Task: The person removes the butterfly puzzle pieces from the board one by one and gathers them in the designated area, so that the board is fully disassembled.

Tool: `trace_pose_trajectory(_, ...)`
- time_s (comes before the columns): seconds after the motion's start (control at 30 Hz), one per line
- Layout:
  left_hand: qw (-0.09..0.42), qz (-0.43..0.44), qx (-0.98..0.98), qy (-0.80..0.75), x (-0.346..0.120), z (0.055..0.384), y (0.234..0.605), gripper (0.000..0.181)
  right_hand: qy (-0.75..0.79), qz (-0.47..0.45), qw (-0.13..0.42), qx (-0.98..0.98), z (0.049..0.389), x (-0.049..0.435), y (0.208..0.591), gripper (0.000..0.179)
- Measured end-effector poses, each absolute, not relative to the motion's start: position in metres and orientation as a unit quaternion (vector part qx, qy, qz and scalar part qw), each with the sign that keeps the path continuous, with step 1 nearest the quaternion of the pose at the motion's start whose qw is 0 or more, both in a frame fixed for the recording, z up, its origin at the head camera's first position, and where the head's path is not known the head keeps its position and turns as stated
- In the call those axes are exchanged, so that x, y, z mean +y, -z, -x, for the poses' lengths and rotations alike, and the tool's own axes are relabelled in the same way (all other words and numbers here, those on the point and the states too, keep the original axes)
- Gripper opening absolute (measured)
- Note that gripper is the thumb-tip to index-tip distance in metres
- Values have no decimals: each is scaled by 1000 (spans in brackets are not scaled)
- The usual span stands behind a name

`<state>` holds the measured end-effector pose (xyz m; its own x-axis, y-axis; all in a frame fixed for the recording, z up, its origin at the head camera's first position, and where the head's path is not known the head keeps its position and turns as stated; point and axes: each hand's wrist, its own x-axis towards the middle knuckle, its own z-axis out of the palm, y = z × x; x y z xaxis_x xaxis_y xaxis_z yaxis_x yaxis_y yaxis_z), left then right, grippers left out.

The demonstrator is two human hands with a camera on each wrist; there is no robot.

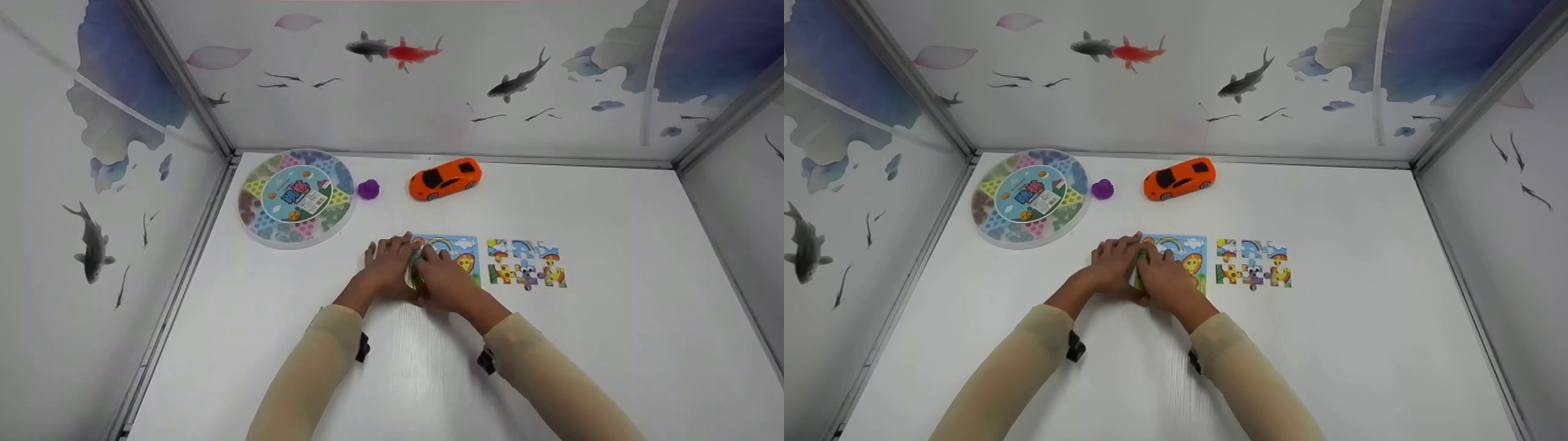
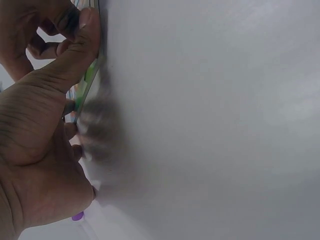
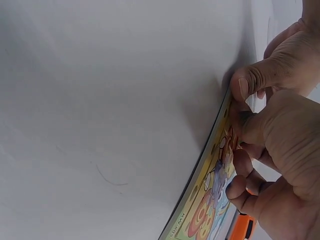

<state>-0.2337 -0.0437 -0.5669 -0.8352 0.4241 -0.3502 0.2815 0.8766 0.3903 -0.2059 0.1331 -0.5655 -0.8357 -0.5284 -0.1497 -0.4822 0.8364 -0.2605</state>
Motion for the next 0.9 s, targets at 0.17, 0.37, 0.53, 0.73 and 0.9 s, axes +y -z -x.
trace_pose_trajectory(0.17,217,-190,943,-167,-45,235,570,121,99,261,104,955,203,131,563,70)
trace_pose_trajectory(0.37,218,-184,941,-183,-44,237,575,121,95,254,99,957,200,131,563,63)
trace_pose_trajectory(0.53,218,-183,941,-184,-45,235,574,120,96,247,102,959,199,131,564,62)
trace_pose_trajectory(0.73,219,-184,942,-177,-45,232,569,122,122,261,113,951,199,134,564,55)
trace_pose_trajectory(0.9,220,-183,942,-174,-45,232,569,123,136,282,113,943,200,142,565,52)
